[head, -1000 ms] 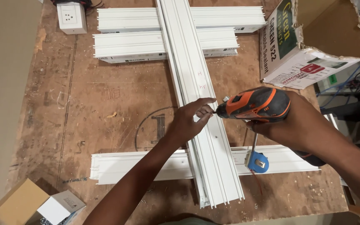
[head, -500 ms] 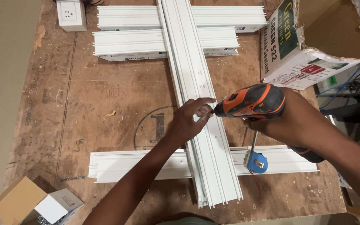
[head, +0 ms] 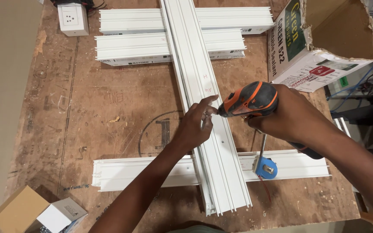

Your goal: Assembling white plastic frame profiles by measuring, marking, and drilling.

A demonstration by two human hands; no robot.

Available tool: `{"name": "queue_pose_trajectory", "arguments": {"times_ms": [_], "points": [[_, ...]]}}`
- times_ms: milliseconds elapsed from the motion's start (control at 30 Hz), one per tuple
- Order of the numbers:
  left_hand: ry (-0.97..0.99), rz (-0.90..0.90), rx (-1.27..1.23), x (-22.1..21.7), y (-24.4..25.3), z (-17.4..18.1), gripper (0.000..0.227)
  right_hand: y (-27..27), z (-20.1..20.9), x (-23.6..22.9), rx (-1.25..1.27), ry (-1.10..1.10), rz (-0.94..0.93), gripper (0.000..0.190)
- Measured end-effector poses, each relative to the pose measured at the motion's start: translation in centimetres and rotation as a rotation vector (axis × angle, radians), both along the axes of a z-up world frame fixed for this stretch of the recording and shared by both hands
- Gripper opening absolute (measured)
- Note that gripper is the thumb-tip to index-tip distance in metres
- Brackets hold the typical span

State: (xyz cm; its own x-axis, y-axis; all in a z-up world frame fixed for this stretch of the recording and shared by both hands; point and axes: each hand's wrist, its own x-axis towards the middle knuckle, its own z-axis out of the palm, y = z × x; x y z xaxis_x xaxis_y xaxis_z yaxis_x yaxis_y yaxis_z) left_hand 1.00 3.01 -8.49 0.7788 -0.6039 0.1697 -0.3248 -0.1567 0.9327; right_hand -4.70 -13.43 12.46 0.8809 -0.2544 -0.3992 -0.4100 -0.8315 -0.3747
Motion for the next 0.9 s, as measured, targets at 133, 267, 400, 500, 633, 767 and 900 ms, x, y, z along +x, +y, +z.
{"name": "queue_pose_trajectory", "arguments": {"times_ms": [133,267,400,500,633,767,900], "points": [[-0.017,0.001,0.001,0.1,0.1,-0.1,0.066,0.1,-0.1,0.2,-0.029,0.054,-0.038,0.035],[-0.016,-0.003,-0.002,0.2,0.2,0.0,0.066,-0.4,-0.6,0.3,-0.026,0.021,0.009,0.035],[-0.017,-0.003,0.017,0.2,0.1,0.0,0.066,-0.6,-0.7,0.5,-0.013,0.021,0.014,0.037],[-0.010,-0.002,0.017,0.3,0.0,-0.4,0.066,-0.9,-1.0,0.8,0.051,-0.049,0.115,0.044],[0.098,0.073,-0.148,2.9,-1.1,0.4,0.062,-0.9,-0.9,2.0,0.037,0.077,0.146,0.047],[-0.001,-0.061,-0.385,5.7,-2.4,6.6,0.085,-1.8,-1.7,2.5,0.105,-0.002,0.193,0.036],[-0.121,-0.368,-0.391,6.4,-5.0,9.9,0.085,-1.5,-1.5,3.1,-0.043,0.119,0.161,0.033]]}}
